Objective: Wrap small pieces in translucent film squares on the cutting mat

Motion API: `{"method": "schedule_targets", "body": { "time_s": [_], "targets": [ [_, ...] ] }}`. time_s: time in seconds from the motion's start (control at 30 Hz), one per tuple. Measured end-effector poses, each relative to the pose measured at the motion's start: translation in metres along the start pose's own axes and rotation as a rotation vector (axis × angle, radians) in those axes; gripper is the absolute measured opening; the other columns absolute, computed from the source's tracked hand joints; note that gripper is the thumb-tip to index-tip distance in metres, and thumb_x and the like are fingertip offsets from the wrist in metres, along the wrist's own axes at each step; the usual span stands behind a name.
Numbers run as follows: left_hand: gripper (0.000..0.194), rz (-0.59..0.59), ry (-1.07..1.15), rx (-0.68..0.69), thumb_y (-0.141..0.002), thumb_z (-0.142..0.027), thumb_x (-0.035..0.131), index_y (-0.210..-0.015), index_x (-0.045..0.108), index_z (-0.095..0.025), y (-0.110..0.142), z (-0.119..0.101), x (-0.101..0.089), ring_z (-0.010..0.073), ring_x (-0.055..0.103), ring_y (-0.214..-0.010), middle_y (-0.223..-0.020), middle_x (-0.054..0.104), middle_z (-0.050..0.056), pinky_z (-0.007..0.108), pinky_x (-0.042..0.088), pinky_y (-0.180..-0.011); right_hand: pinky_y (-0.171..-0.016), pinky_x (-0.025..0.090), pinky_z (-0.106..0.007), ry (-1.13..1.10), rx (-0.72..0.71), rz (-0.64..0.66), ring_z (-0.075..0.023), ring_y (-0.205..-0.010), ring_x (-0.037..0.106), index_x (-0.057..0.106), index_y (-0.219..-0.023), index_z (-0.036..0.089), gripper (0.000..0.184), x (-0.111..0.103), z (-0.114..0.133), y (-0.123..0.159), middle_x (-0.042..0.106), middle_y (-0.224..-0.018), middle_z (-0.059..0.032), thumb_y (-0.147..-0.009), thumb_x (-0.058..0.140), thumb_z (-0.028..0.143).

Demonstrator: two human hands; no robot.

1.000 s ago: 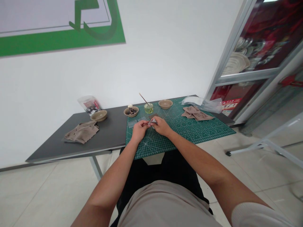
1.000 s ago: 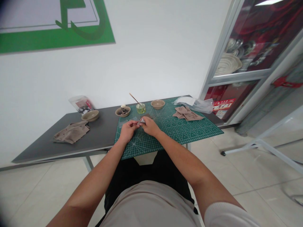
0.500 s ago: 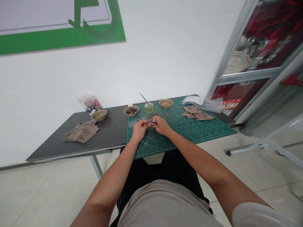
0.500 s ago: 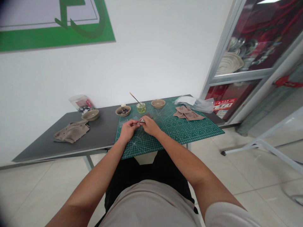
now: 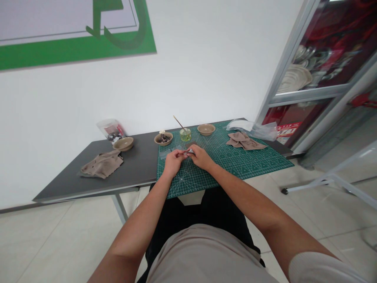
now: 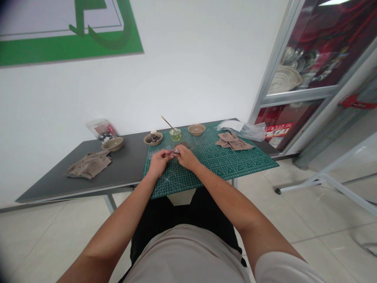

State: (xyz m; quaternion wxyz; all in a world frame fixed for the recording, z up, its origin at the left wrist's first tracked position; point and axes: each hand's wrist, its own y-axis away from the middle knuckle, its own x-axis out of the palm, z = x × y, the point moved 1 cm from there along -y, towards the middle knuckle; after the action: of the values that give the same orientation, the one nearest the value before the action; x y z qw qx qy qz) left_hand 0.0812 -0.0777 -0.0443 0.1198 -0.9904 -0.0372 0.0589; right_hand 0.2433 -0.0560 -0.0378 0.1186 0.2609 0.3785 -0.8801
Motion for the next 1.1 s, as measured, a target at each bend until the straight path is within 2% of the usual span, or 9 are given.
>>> {"method": "schedule_targets", "body": {
  "time_s": [0.27,0.43,0.63,0.83,1.1],
  "targets": [
    [0.016,0.002,-0.012,-0.02,-0.065,-0.023,0.072,-0.081,0.072,-0.018,-0.0002,-0.0002,0.0001,0.0154,0.063,-0.071,-0.077,0.072,0.001,0.029,0.046,-0.074,-0.079,0.044,-0.03,0.003,0.023,-0.041,-0.0179,-0.083,0.058,0.059,-0.088,0.02,0.002,-0.002,0.0029,0.0016,0.063,-0.088,-0.0039,-0.088,0.058,0.021],
    [0.021,-0.005,0.067,0.0,-0.064,-0.024,0.073,-0.084,0.072,-0.018,-0.0009,0.0007,0.0006,0.0154,0.064,-0.074,-0.081,0.073,0.002,0.03,0.048,-0.079,-0.081,0.043,-0.031,-0.002,0.016,-0.071,-0.0184,-0.087,0.058,0.059,-0.09,0.021,0.006,-0.0022,0.0047,0.0021,0.063,-0.09,-0.0039,-0.09,0.056,0.026],
    [0.023,-0.022,0.032,0.017,-0.064,-0.025,0.074,-0.086,0.072,-0.017,-0.0013,0.001,0.0,0.0146,0.062,-0.071,-0.076,0.071,0.001,0.029,0.047,-0.076,-0.083,0.043,-0.032,0.002,0.02,-0.136,-0.0189,-0.088,0.057,0.059,-0.091,0.02,0.005,-0.0028,0.0023,0.0008,0.062,-0.092,-0.0046,-0.09,0.056,0.025],
    [0.022,0.001,0.021,0.018,-0.064,-0.026,0.073,-0.084,0.072,-0.018,0.0004,-0.0017,0.0003,0.0153,0.062,-0.072,-0.077,0.07,0.001,0.029,0.047,-0.075,-0.082,0.044,-0.032,-0.001,0.021,-0.035,-0.0196,-0.091,0.058,0.06,-0.093,0.02,0.005,-0.0017,0.0014,-0.0003,0.063,-0.094,-0.0054,-0.089,0.057,0.022],
    [0.013,0.005,-0.054,0.012,-0.065,-0.021,0.07,-0.078,0.071,-0.018,0.0013,-0.006,0.001,0.0159,0.062,-0.071,-0.075,0.071,0.001,0.028,0.047,-0.071,-0.08,0.043,-0.031,0.013,0.028,-0.028,-0.0191,-0.085,0.058,0.058,-0.086,0.02,0.005,-0.001,0.0002,0.0004,0.063,-0.089,-0.0053,-0.089,0.054,0.019]
  ]
}}
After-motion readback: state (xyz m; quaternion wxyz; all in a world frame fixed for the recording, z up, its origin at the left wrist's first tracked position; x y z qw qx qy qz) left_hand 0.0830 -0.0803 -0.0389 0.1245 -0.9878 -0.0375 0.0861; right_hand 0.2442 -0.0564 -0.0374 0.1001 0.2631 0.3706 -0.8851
